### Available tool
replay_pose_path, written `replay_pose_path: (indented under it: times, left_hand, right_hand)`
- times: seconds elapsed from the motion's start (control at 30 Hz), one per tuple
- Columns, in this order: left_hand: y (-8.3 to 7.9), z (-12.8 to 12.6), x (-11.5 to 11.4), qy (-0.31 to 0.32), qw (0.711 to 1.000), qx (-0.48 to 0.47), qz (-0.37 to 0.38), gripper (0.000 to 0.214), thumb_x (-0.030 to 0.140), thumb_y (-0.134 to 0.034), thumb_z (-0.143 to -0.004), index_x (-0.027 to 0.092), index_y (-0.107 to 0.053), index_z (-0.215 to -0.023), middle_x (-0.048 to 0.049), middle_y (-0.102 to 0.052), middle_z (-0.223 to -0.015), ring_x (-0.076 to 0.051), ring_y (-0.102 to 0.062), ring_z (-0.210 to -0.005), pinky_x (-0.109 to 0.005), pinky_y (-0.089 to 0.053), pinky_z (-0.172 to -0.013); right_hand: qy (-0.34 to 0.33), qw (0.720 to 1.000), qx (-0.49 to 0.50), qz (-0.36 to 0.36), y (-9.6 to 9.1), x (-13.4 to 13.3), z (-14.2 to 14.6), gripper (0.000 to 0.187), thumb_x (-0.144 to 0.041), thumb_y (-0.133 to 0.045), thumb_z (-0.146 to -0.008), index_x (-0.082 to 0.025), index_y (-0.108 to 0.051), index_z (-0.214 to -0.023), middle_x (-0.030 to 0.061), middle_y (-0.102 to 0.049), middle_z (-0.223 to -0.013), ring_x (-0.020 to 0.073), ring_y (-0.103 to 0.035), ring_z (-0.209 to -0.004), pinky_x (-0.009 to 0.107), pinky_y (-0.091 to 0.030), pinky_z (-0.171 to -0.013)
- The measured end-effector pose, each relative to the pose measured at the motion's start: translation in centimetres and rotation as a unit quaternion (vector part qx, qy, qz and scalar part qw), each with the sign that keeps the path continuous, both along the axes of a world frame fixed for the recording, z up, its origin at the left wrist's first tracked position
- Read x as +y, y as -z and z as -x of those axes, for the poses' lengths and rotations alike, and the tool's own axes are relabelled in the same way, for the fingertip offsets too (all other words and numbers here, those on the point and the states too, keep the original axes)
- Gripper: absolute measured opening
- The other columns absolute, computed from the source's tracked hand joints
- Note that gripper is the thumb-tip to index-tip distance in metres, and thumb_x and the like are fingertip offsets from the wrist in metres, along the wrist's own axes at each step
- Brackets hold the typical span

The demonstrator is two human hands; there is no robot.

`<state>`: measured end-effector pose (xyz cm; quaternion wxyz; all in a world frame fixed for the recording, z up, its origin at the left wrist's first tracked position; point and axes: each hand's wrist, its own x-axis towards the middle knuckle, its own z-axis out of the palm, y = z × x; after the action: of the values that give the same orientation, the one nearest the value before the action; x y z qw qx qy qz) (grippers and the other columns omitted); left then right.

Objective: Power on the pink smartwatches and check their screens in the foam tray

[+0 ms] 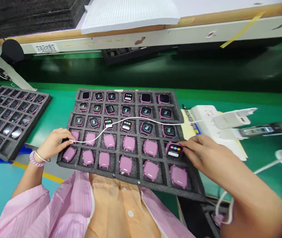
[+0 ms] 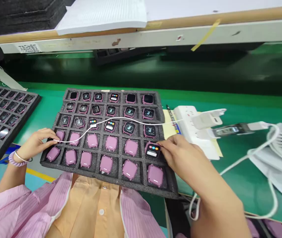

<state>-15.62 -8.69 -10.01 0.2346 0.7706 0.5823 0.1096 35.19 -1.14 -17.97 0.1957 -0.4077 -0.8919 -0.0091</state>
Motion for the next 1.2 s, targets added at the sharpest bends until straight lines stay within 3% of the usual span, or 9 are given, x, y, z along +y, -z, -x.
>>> replay_pose_path:
  times: [0.23,0.37,0.5,0.6,0.77,0.9,0.97,1.1,1.2]
  left_hand:
    - [0.2,-1.2,0.6,0.038,0.959,0.248,-0.130,0.035,0.046,-0.052,-0.100,0.022,-0.071,-0.118,-0.0163,-0.073,-0.120,-0.040,-0.063,-0.112,-0.058,-0.043,-0.099]
    - [0.0,-1.5,1.7,0.037,0.976,0.189,-0.101,0.041,0.054,-0.049,-0.098,0.023,-0.069,-0.116,-0.0146,-0.076,-0.114,-0.040,-0.068,-0.106,-0.057,-0.047,-0.100]
    - [-0.1,-0.9,2.2,-0.106,0.990,0.084,-0.048,0.038,0.058,-0.051,-0.096,0.032,-0.064,-0.121,-0.0026,-0.076,-0.124,-0.029,-0.071,-0.111,-0.043,-0.054,-0.101]
    - [-0.3,-0.5,2.8,-0.170,0.985,0.041,-0.002,0.038,0.055,-0.048,-0.098,0.031,-0.067,-0.121,-0.0006,-0.074,-0.131,-0.028,-0.068,-0.122,-0.041,-0.052,-0.108]
    - [-0.8,-0.6,3.4,-0.138,0.988,0.005,0.064,0.057,0.076,-0.049,-0.091,0.028,-0.075,-0.103,-0.0041,-0.080,-0.115,-0.031,-0.071,-0.112,-0.044,-0.055,-0.105]
    - [-1.1,-0.8,3.1,-0.118,0.988,-0.008,0.098,0.078,0.091,-0.042,-0.083,0.024,-0.076,-0.106,-0.0093,-0.077,-0.122,-0.033,-0.069,-0.118,-0.045,-0.053,-0.109]
    - [-1.2,-0.8,3.0,-0.101,0.991,0.000,0.091,0.082,0.090,-0.038,-0.085,0.023,-0.075,-0.112,-0.0104,-0.076,-0.126,-0.032,-0.068,-0.120,-0.044,-0.051,-0.112]
    - [-1.0,-0.8,3.4,-0.056,0.995,0.029,0.077,0.078,0.084,-0.036,-0.091,0.022,-0.076,-0.116,-0.0105,-0.077,-0.124,-0.030,-0.070,-0.115,-0.042,-0.052,-0.108]
    - [-0.6,-0.6,3.8,-0.029,0.996,0.036,0.079,0.082,0.083,-0.030,-0.093,0.020,-0.076,-0.119,-0.0116,-0.077,-0.122,-0.030,-0.070,-0.112,-0.042,-0.053,-0.106]
  right_hand:
    - [0.047,0.994,-0.082,0.051,-2.5,-0.5,1.2,0.028,-0.015,-0.049,-0.102,-0.015,-0.076,-0.096,0.0091,-0.058,-0.084,0.0255,-0.062,-0.074,0.036,-0.045,-0.068]
    - [0.097,0.989,-0.100,0.057,-2.7,-0.9,1.6,0.025,-0.012,-0.052,-0.099,-0.016,-0.076,-0.094,0.0090,-0.061,-0.088,0.0257,-0.063,-0.082,0.036,-0.041,-0.073]
    - [0.134,0.986,-0.089,0.045,-2.4,-1.3,1.9,0.027,-0.013,-0.049,-0.099,-0.019,-0.075,-0.091,0.0080,-0.064,-0.090,0.0246,-0.063,-0.085,0.037,-0.039,-0.078]
    - [0.139,0.986,-0.089,0.035,-2.2,-1.3,2.0,0.028,-0.014,-0.048,-0.098,-0.019,-0.075,-0.089,0.0085,-0.065,-0.089,0.0244,-0.062,-0.084,0.037,-0.037,-0.078]
    - [0.190,0.979,-0.077,-0.005,-2.5,-1.8,2.8,0.028,-0.015,-0.049,-0.096,-0.020,-0.074,-0.084,0.0082,-0.070,-0.087,0.0251,-0.063,-0.082,0.042,-0.034,-0.083]
    - [0.265,0.961,-0.044,-0.062,-3.5,-2.7,4.1,0.027,-0.019,-0.049,-0.102,-0.019,-0.072,-0.089,0.0096,-0.073,-0.091,0.0271,-0.064,-0.084,0.047,-0.031,-0.092]
    - [0.224,0.973,-0.022,-0.054,-4.0,-3.1,4.9,0.026,-0.020,-0.048,-0.105,-0.020,-0.070,-0.092,0.0082,-0.073,-0.093,0.0265,-0.065,-0.086,0.047,-0.031,-0.095]
    - [0.024,0.999,-0.023,0.010,-4.2,-3.9,6.4,0.031,-0.013,-0.040,-0.107,-0.021,-0.065,-0.091,0.0027,-0.071,-0.085,0.0223,-0.067,-0.081,0.047,-0.030,-0.102]
    - [-0.034,0.999,-0.013,0.022,-4.2,-4.1,6.7,0.029,-0.012,-0.039,-0.106,-0.021,-0.063,-0.094,0.0021,-0.069,-0.081,0.0225,-0.067,-0.076,0.048,-0.031,-0.101]
